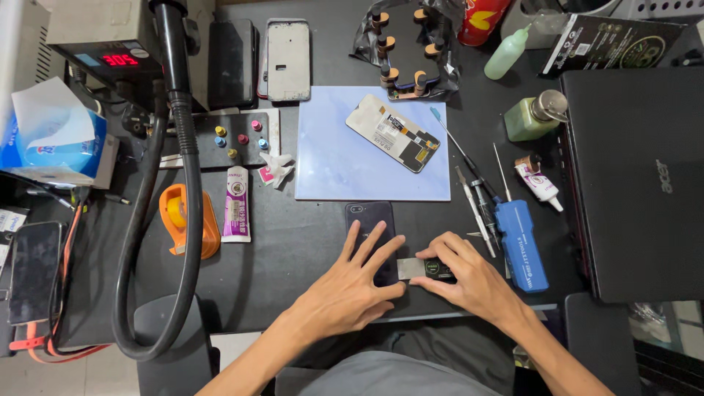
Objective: The person uses a heat gun to apply heat to a smartphone lying on a workbench. They then use a metal prying tool to work along the edges of the phone, attempting to separate the screen from the frame.
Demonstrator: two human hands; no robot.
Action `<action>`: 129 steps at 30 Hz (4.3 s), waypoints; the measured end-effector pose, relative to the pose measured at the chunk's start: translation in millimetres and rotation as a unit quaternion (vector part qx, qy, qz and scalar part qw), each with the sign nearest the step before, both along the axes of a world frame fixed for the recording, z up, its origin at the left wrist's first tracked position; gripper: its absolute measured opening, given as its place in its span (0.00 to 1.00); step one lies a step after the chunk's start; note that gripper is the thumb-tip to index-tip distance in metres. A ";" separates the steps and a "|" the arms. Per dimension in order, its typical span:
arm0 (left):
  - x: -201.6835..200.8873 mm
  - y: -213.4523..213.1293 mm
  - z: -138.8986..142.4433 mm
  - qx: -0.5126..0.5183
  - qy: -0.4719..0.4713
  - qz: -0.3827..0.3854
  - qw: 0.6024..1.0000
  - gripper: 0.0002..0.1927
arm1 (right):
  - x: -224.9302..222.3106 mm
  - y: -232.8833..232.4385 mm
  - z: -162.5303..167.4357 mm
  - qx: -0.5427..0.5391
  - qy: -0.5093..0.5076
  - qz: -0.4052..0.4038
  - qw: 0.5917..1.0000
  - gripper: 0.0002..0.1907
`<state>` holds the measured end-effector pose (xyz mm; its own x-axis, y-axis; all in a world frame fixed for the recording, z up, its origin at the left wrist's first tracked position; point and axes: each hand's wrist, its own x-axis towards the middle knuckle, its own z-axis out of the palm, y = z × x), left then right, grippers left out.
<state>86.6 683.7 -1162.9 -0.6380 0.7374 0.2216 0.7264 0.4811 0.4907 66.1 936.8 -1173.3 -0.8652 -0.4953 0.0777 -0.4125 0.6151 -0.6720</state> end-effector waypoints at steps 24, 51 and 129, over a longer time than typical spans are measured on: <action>12.6 6.0 -4.1 -0.019 0.025 0.018 0.999 0.19 | 10.4 11.1 2.0 -0.002 -0.018 0.051 0.999 0.20; 16.8 10.2 -0.5 -0.038 0.012 0.019 0.999 0.18 | 11.2 16.5 -3.3 -0.039 -0.032 0.022 0.998 0.21; -24.3 -8.8 99.7 0.415 -0.366 0.033 0.833 0.14 | 21.4 4.1 50.9 -0.124 0.250 -0.122 0.952 0.20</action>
<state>62.3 674.9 -1063.2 -0.8589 0.4824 0.1717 0.0728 -0.2170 0.9735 87.5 940.8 -1122.4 -0.7761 -0.1963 0.5993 -0.5840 0.5823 -0.5655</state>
